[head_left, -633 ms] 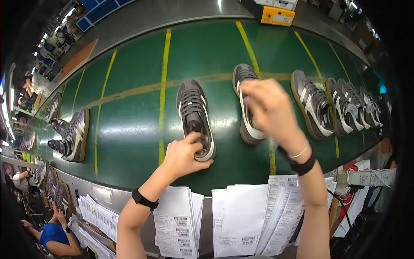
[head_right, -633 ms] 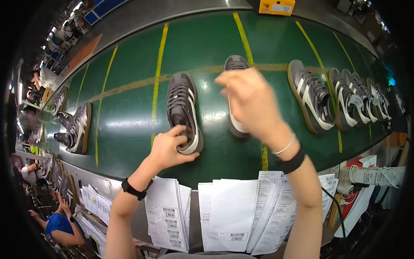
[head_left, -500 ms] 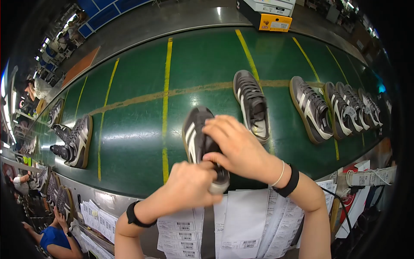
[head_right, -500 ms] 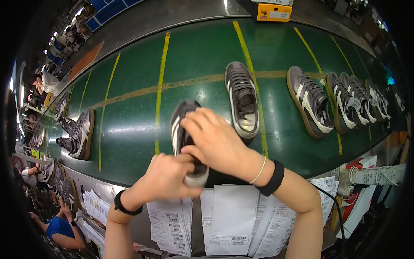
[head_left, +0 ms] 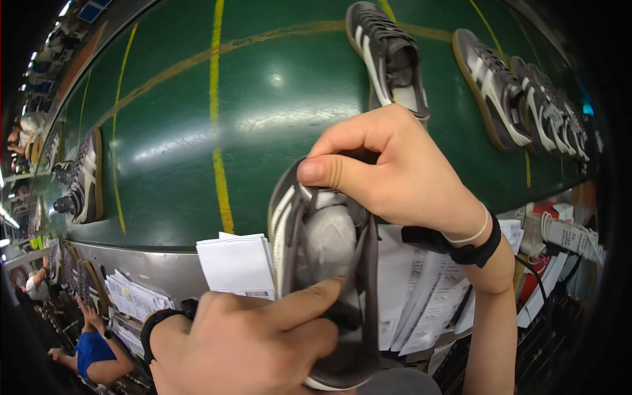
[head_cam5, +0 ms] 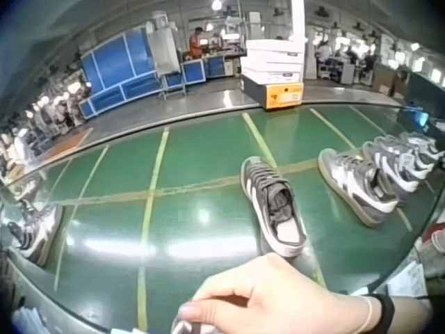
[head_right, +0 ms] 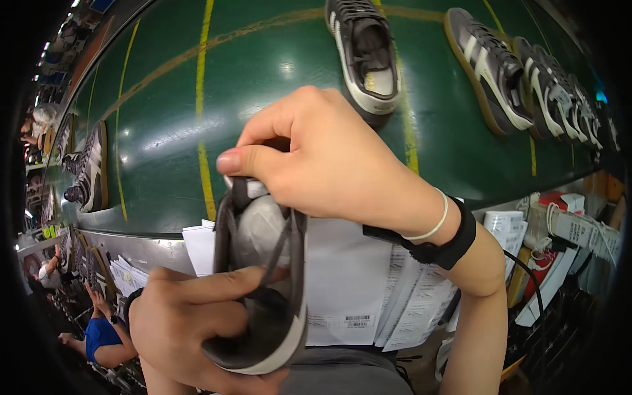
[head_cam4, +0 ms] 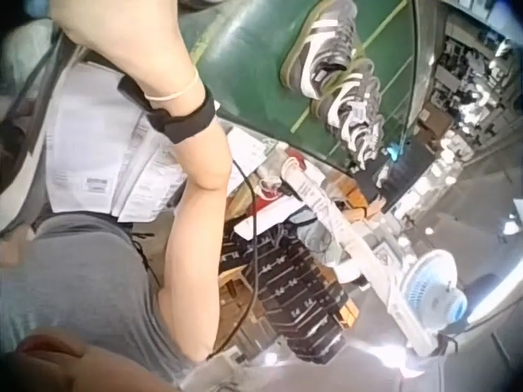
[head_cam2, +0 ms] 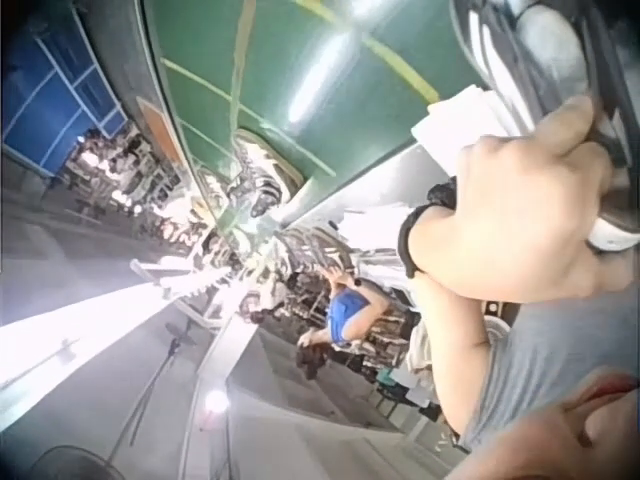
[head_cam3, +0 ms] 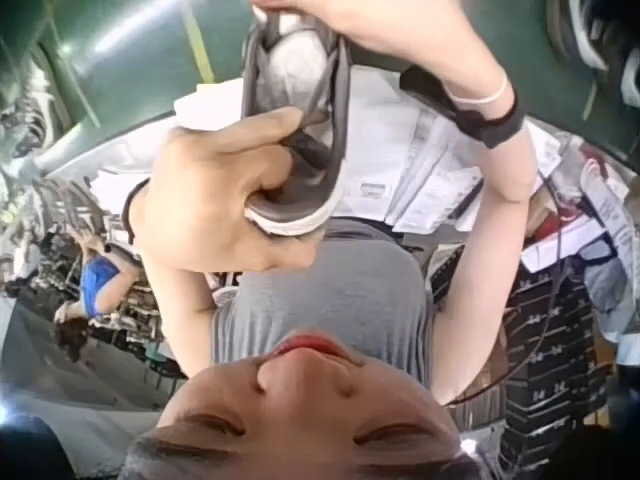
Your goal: Applying labels and processing shoes on a conveyor belt.
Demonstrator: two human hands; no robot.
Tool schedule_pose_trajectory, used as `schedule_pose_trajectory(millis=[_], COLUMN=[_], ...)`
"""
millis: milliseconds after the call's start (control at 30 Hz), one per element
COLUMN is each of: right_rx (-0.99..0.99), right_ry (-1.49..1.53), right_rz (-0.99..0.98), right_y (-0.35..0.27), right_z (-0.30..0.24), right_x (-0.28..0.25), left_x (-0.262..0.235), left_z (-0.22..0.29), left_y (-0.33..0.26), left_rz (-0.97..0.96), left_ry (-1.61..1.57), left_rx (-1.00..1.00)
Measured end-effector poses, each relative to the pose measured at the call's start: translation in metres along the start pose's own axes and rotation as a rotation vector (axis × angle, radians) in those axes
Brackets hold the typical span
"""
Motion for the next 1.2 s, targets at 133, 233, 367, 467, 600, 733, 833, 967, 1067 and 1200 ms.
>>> schedule_pose_trajectory(millis=[133, 233, 367, 467, 600, 733, 833, 967, 1067, 1200], right_rx=[-0.396, -0.07, 0.398, 0.599, 0.522, 0.379, 0.353, 0.323, 0.297, 0.332], right_ry=[-0.404, -0.747, -0.828, -0.529, -0.23, -0.31, 0.421, 0.591, 0.618, 0.591], right_rz=[0.372, 0.658, 0.678, 0.688, 0.905, 1.011, 0.928, 0.888, 1.017, 1.109], right_y=[-0.079, -0.186, -0.323, -0.372, -0.383, -0.379, -0.37, -0.362, -0.366, -0.373], right_z=[-0.039, -0.022, 0.054, 0.101, 0.138, 0.137, 0.175, 0.169, 0.166, 0.165], right_x=[-0.045, -0.086, -0.069, -0.028, 0.009, 0.012, 0.023, 0.021, 0.013, 0.011], left_x=[-0.005, -0.009, 0.105, 0.193, 0.254, 0.256, 0.247, 0.233, 0.234, 0.239], left_z=[0.001, -0.028, 0.033, 0.068, 0.058, 0.042, 0.036, 0.023, 0.021, 0.015], left_y=[0.003, 0.039, 0.052, 0.041, 0.044, 0.035, 0.03, 0.025, 0.024, 0.025], left_rz=[0.335, 0.614, 0.07, -0.202, -0.105, -0.087, -0.1, -0.084, -0.007, 0.016], left_ry=[0.174, 0.475, 0.546, 0.364, 0.539, 0.589, 0.502, 0.328, 0.287, 0.309], left_rx=[0.235, 0.013, 0.106, 0.315, 0.444, 0.372, 0.351, 0.319, 0.32, 0.306])
Point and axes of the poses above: each hand's wrist, its own y-axis towards the middle knuckle, its own x-axis out of the palm, z = x × y, the point moved 8 cm from there along y, towards the middle knuckle, and after that the axes turned 4 degrees about -y, right-handed, at the moved point
